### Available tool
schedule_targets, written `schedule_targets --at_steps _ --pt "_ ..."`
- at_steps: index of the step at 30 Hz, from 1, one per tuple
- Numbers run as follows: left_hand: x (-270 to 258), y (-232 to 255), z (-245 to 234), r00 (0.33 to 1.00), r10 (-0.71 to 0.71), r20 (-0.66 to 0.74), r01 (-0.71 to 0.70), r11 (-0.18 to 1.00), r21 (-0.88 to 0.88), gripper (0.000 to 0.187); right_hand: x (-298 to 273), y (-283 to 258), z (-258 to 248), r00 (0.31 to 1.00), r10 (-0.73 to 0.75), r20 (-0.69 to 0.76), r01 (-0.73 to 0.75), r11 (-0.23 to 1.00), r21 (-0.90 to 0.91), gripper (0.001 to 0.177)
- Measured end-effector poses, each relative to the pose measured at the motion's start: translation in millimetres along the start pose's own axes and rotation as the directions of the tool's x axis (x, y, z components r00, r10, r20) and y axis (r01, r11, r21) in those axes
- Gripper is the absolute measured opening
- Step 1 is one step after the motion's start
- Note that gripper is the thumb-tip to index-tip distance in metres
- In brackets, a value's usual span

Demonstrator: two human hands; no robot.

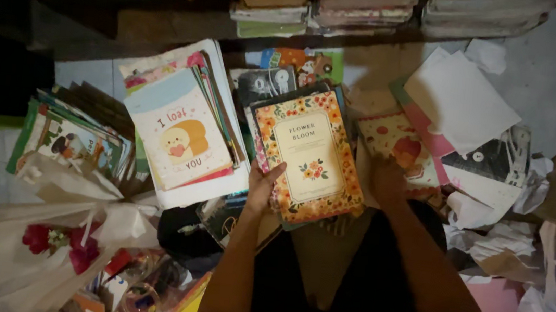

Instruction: The person sits on the floor and sorts through a large pile of books and notebooks. They pick up items, flip through pages, and place them into separate stacks or onto a nearby shelf.

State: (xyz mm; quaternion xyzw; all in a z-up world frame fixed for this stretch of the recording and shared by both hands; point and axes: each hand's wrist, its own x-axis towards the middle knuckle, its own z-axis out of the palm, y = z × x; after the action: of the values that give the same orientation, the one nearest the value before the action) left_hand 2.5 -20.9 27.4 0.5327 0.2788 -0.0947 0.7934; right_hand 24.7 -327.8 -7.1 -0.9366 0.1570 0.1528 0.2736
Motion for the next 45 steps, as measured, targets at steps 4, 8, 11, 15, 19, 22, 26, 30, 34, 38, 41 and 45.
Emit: schedule_targets --at_steps 4,8,11,15,19,22,26,30,34,38,41,45 --pt "3 2 -2 1.0 -0.007 -0.01 0.007 0.998 0.055 0.058 -15 -27 -44 0.973 -0.132 -0.188 0.146 0.987 0.062 0.065" --pt "6 -8 -10 0.999 -0.033 0.006 0.033 0.996 -0.08 0.055 -72 -97 -7 0.93 -0.332 -0.161 0.323 0.943 -0.078 0.071" --pt "12 -19 -17 0.999 0.008 0.044 -0.006 0.999 -0.036 0.05 -108 -151 37 0.913 -0.407 -0.028 0.395 0.899 -0.187 0.076" --pt "17 -42 -33 1.0 0.011 0.03 -0.006 0.99 -0.138 0.048 -122 -170 60 0.875 -0.481 0.048 0.484 0.872 -0.078 0.093" --pt "29 -50 -35 0.996 0.064 0.061 -0.057 0.991 -0.12 0.047 -103 -149 44 0.849 -0.527 0.047 0.519 0.846 0.121 0.079" --pt "25 -48 -36 0.995 0.063 0.074 -0.053 0.989 -0.135 0.052 -82 -118 31 0.862 -0.501 0.071 0.45 0.823 0.346 0.073" --pt "19 -37 -31 0.999 -0.039 0.026 0.042 0.992 -0.12 0.053 -23 -44 3 0.973 -0.182 0.145 0.106 0.901 0.421 0.069" --pt "17 -31 -27 0.995 0.039 0.088 -0.028 0.991 -0.131 0.052 13 12 2 0.961 0.017 0.277 -0.131 0.907 0.399 0.066" --pt "12 -29 -28 0.999 -0.002 0.054 0.008 0.995 -0.098 0.052 21 40 4 0.94 0.063 0.334 -0.205 0.889 0.41 0.063" --pt "16 -30 -28 0.998 -0.011 0.059 0.018 0.993 -0.119 0.05 23 42 0 0.942 0.065 0.329 -0.207 0.885 0.417 0.061" --pt "17 -32 -29 0.998 -0.016 0.059 0.023 0.993 -0.116 0.052 18 32 -3 0.958 0.051 0.284 -0.169 0.898 0.406 0.058" --pt "16 -30 -28 0.998 -0.025 0.055 0.031 0.993 -0.115 0.053 5 -10 -6 0.99 -0.025 0.136 -0.029 0.924 0.38 0.056"
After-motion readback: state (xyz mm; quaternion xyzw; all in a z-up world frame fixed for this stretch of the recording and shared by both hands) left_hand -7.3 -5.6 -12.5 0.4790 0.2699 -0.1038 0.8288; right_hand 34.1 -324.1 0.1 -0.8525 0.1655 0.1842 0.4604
